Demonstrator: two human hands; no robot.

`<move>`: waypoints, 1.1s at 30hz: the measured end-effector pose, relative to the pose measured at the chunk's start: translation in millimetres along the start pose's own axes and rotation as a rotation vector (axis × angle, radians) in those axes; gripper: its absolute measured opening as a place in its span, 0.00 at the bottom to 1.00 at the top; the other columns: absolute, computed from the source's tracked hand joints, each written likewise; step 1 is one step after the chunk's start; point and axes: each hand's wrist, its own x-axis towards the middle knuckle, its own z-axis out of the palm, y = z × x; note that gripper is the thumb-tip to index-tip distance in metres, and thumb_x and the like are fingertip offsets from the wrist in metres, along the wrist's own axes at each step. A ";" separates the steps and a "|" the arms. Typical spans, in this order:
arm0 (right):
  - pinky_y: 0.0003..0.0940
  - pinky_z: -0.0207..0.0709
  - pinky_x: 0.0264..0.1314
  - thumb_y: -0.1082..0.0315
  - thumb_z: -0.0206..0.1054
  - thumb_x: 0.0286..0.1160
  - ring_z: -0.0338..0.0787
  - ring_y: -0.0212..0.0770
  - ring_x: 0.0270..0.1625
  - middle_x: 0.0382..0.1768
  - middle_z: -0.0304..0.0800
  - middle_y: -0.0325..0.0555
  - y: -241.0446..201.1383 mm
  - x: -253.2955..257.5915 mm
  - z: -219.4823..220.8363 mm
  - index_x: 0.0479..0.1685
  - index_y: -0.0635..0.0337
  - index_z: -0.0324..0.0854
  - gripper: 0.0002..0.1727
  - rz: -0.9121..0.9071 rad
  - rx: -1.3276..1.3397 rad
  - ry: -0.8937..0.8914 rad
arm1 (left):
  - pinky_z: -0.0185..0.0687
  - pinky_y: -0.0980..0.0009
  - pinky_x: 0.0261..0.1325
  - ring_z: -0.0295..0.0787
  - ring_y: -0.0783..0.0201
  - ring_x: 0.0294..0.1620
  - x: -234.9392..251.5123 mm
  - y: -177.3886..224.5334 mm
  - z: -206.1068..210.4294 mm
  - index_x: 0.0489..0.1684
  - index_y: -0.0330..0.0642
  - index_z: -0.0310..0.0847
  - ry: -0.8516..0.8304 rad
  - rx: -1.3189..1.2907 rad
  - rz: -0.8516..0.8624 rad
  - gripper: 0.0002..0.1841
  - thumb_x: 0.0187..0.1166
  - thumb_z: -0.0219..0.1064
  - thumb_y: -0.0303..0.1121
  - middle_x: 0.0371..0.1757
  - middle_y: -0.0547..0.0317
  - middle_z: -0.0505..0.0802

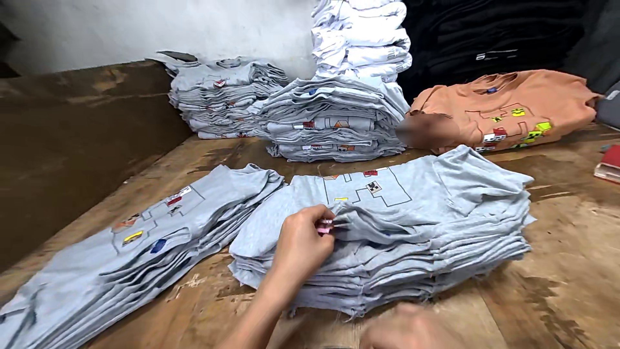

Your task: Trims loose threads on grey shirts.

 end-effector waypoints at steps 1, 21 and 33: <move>0.45 0.88 0.45 0.55 0.72 0.78 0.93 0.41 0.38 0.33 0.94 0.42 3.3 11.1 -1.3 0.41 0.55 0.92 0.12 0.007 -0.011 0.222 | 0.82 0.58 0.30 0.85 0.68 0.25 4.2 -0.4 4.9 0.33 0.51 0.91 0.052 0.027 -0.005 0.07 0.60 0.76 0.28 0.24 0.68 0.89; 0.21 0.77 0.69 0.67 0.77 0.70 0.82 0.30 0.62 0.50 0.84 0.41 25.7 53.9 82.9 0.39 0.53 0.93 0.03 -0.081 -0.057 1.028 | 0.88 0.67 0.30 0.89 0.71 0.22 -45.8 7.1 -16.2 0.28 0.50 0.90 -0.294 -0.265 -0.356 0.20 0.75 0.73 0.57 0.22 0.69 0.91; 0.25 0.93 0.44 0.59 0.70 0.80 0.92 0.32 0.47 0.56 0.85 0.53 16.3 50.8 50.5 0.40 0.64 0.87 0.14 0.156 0.357 0.881 | 0.77 0.79 0.31 0.83 0.78 0.26 -60.2 -6.4 -1.9 0.39 0.46 0.91 -0.185 -0.617 -0.276 0.06 0.80 0.68 0.34 0.27 0.70 0.91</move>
